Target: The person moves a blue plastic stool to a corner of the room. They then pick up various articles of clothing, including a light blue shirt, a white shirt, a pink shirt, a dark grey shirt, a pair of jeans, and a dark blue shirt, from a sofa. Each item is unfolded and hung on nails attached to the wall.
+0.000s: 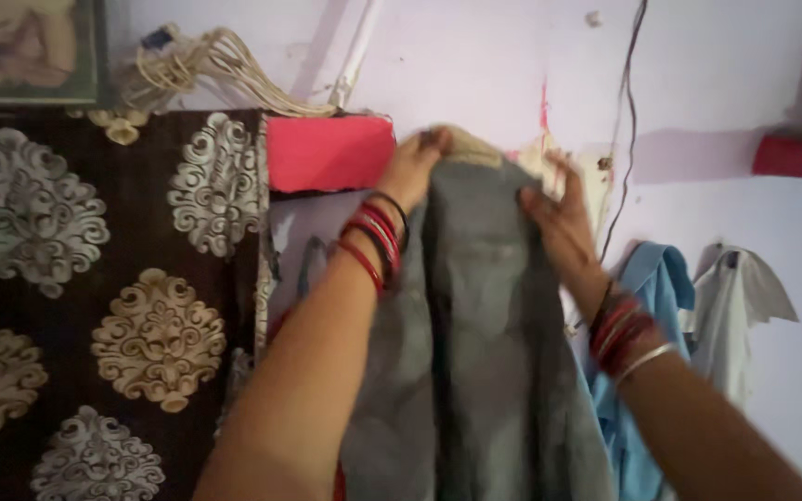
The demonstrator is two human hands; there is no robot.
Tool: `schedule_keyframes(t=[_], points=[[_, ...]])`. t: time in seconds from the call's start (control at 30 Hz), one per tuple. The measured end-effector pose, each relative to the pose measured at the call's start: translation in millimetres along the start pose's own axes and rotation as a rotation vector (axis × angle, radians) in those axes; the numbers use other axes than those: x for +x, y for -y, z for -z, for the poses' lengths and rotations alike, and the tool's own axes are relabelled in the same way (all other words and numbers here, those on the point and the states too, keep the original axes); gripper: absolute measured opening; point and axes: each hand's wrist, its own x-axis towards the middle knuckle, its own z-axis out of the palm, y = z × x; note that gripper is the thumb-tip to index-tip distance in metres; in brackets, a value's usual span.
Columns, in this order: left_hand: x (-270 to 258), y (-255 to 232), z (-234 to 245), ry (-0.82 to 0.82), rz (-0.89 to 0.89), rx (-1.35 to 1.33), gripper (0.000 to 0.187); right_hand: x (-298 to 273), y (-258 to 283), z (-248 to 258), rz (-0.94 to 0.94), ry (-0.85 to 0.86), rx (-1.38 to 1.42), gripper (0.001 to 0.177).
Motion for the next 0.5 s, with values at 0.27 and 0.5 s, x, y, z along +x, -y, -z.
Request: schedule_keyframes(t=[0.27,0.5], points=[[35,-90,-14,-0.252,-0.038,0.527,0.041,92,21,-15,0.156,-0.284,-0.502,0.016],[38,-64,-13,-0.137,-0.127,1.044,0.032,110,-37,-25,0.31,-0.346,-0.763,0.024]])
